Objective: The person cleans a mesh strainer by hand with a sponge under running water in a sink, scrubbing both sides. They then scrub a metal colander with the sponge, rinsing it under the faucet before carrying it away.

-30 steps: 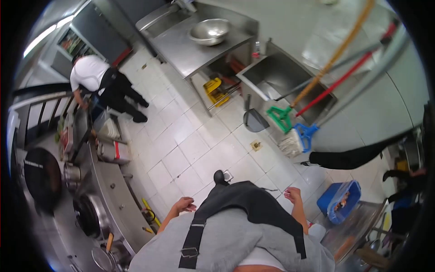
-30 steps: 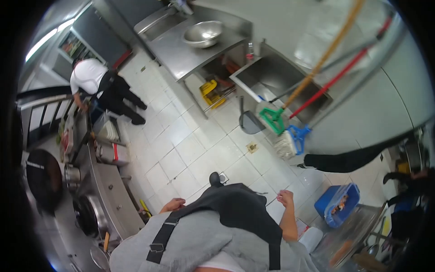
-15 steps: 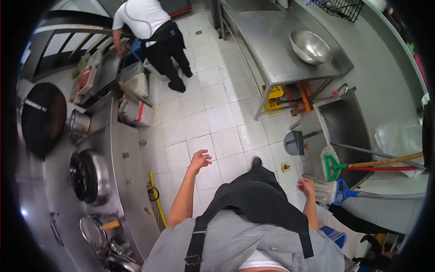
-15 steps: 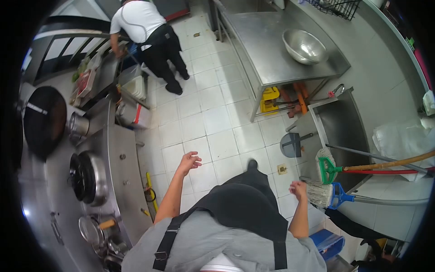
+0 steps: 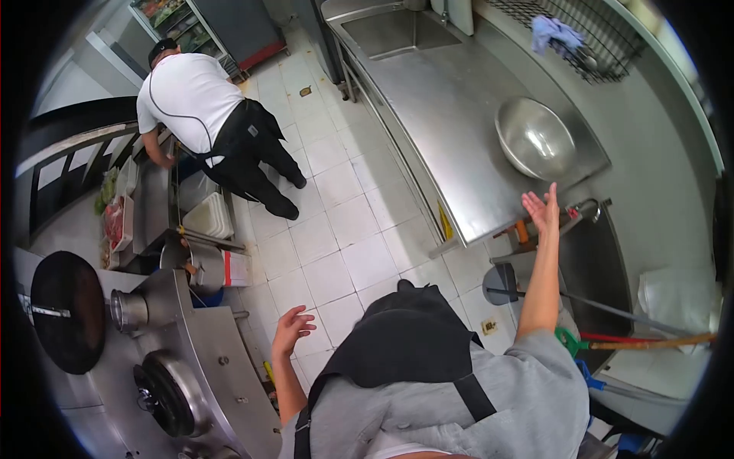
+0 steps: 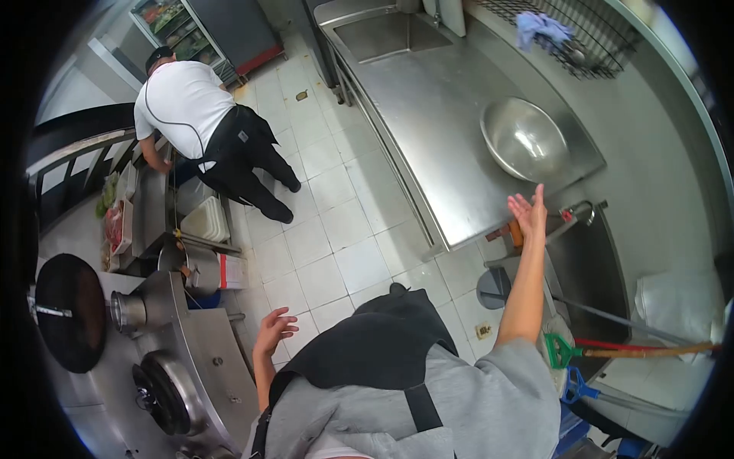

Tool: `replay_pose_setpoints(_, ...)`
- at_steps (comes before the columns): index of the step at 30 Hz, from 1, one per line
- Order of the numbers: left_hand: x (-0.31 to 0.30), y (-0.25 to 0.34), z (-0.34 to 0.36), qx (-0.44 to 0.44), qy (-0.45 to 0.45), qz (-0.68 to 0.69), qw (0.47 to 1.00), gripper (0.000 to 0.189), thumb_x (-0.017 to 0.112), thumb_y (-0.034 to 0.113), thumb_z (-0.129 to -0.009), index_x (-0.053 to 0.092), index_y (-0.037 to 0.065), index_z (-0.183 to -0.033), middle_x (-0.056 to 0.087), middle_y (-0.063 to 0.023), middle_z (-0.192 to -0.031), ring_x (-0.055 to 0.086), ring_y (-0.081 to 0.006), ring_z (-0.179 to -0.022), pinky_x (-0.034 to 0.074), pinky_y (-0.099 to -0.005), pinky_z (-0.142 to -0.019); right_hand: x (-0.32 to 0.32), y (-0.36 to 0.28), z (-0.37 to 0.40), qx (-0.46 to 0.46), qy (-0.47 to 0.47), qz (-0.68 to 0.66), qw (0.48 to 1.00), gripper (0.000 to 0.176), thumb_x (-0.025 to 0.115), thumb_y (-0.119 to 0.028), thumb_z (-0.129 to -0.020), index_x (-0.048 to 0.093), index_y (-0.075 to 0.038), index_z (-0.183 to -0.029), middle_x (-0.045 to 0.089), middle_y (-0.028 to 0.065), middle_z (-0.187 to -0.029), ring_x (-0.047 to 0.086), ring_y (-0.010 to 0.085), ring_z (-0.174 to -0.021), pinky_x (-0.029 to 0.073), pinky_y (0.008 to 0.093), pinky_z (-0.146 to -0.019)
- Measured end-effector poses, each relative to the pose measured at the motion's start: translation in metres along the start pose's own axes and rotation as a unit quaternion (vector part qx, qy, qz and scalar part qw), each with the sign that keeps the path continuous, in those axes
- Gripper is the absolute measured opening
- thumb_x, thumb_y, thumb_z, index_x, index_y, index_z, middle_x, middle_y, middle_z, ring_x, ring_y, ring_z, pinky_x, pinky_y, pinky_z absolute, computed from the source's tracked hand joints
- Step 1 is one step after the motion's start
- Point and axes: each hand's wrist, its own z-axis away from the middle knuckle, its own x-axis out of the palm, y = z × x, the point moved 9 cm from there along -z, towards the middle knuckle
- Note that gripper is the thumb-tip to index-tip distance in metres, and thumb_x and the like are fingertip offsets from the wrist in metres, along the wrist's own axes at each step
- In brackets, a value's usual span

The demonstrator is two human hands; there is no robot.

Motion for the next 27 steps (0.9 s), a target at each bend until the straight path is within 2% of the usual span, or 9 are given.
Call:
replay_pose_setpoints(1, -0.012, 0.019, 0.001, 0.024, 0.020, 0.091, 0.995, 0.046, 0.058, 0.017, -0.094, 0.047, 0.002, -0.136, 0.067, -0.0177, -0.106, 0.069, -0.0245, -0.086, 0.055, -0.0361, -0.076, 0.020, 0.005, -0.015, 0.014, 0.047, -0.013, 0.999, 0.056, 0.062, -0.026, -0.096, 0.038, 0.009, -0.132, 0.055, 0.0268, -0.117, 0.063, 0.0378, -0.097, 0.060, 0.0443, -0.079)
replay_pose_setpoints(3, -0.029, 0.049, -0.003, 0.072, 0.058, 0.275, 0.957, 0.045, 0.058, 0.017, -0.095, 0.046, 0.004, -0.137, 0.066, -0.0192, -0.110, 0.069, -0.0268, -0.089, 0.057, -0.0390, -0.077, 0.036, 0.031, -0.123, 0.002, -0.036, -0.093, 0.995, 0.050, 0.058, -0.014, -0.093, 0.036, 0.010, -0.131, 0.052, 0.0288, -0.119, 0.062, 0.0421, -0.097, 0.060, 0.0499, -0.083)
replay_pose_setpoints(5, -0.040, 0.069, -0.029, 0.076, 0.065, 0.283, 0.954, 0.044, 0.057, 0.017, -0.096, 0.045, 0.005, -0.137, 0.065, -0.0201, -0.113, 0.068, -0.0277, -0.092, 0.057, -0.0403, -0.079, 0.060, 0.042, -0.174, -0.044, -0.028, -0.180, 0.982, 0.047, 0.047, 0.006, -0.083, 0.034, 0.014, -0.128, 0.048, 0.0305, -0.123, 0.061, 0.0474, -0.098, 0.060, 0.0574, -0.084)
replay_pose_setpoints(8, -0.031, 0.120, -0.100, 0.082, -0.011, 0.283, 0.956, 0.045, 0.057, 0.016, -0.096, 0.044, 0.003, -0.137, 0.063, -0.0213, -0.117, 0.067, -0.0291, -0.098, 0.056, -0.0402, -0.084, 0.095, 0.077, -0.205, -0.082, 0.045, -0.247, 0.965, 0.047, 0.046, 0.012, -0.080, 0.033, 0.018, -0.124, 0.048, 0.0308, -0.121, 0.059, 0.0469, -0.103, 0.059, 0.0609, -0.083)
replay_pose_setpoints(13, 0.066, 0.278, -0.245, 0.083, -0.239, 0.180, 0.950, 0.050, 0.056, 0.013, -0.096, 0.039, 0.001, -0.142, 0.061, -0.0229, -0.122, 0.066, -0.0300, -0.103, 0.053, -0.0374, -0.091, 0.211, 0.142, -0.145, -0.060, -0.052, -0.208, 0.975, 0.037, 0.045, 0.005, -0.081, 0.041, 0.023, -0.113, 0.057, 0.0336, -0.108, 0.065, 0.0486, -0.092, 0.065, 0.0360, -0.073)
replay_pose_setpoints(18, 0.183, 0.424, -0.349, 0.072, -0.427, 0.065, 0.899, 0.063, 0.058, 0.017, -0.097, 0.027, 0.003, -0.149, 0.054, -0.0268, -0.130, 0.066, -0.0339, -0.106, 0.054, -0.0410, -0.090, 0.333, 0.193, -0.073, 0.018, -0.021, -0.099, 0.995, 0.019, 0.056, -0.002, -0.083, 0.053, 0.006, -0.100, 0.059, 0.0156, -0.090, 0.061, 0.0239, -0.064, 0.059, 0.0301, -0.055)
replay_pose_setpoints(20, 0.220, 0.482, -0.375, 0.047, -0.405, 0.046, 0.912, 0.062, 0.059, 0.014, -0.095, 0.028, 0.001, -0.147, 0.056, -0.0276, -0.128, 0.067, -0.0355, -0.103, 0.057, -0.0410, -0.084, 0.380, 0.207, -0.054, 0.052, -0.044, -0.105, 0.992, 0.040, 0.050, 0.005, -0.083, 0.042, 0.009, -0.122, 0.059, 0.0199, -0.108, 0.068, 0.0288, -0.084, 0.063, 0.0340, -0.059)
replay_pose_setpoints(24, 0.261, 0.538, -0.455, -0.003, -0.479, 0.012, 0.878, 0.059, 0.056, 0.006, -0.089, 0.032, -0.002, -0.143, 0.059, -0.0278, -0.121, 0.069, -0.0373, -0.096, 0.062, -0.0398, -0.070, 0.459, 0.206, -0.050, 0.024, -0.136, -0.022, 0.990, 0.046, 0.049, 0.008, -0.082, 0.039, 0.010, -0.127, 0.059, 0.0209, -0.112, 0.069, 0.0278, -0.084, 0.064, 0.0348, -0.065)
replay_pose_setpoints(27, 0.273, 0.545, -0.518, -0.006, -0.392, 0.019, 0.920, 0.048, 0.051, 0.000, -0.084, 0.041, -0.006, -0.131, 0.064, -0.0232, -0.108, 0.070, -0.0319, -0.081, 0.061, -0.0363, -0.059, 0.480, 0.208, -0.089, 0.007, -0.114, 0.024, 0.993, 0.048, 0.053, 0.006, -0.084, 0.039, 0.010, -0.130, 0.059, 0.0212, -0.115, 0.069, 0.0268, -0.086, 0.064, 0.0340, -0.066)
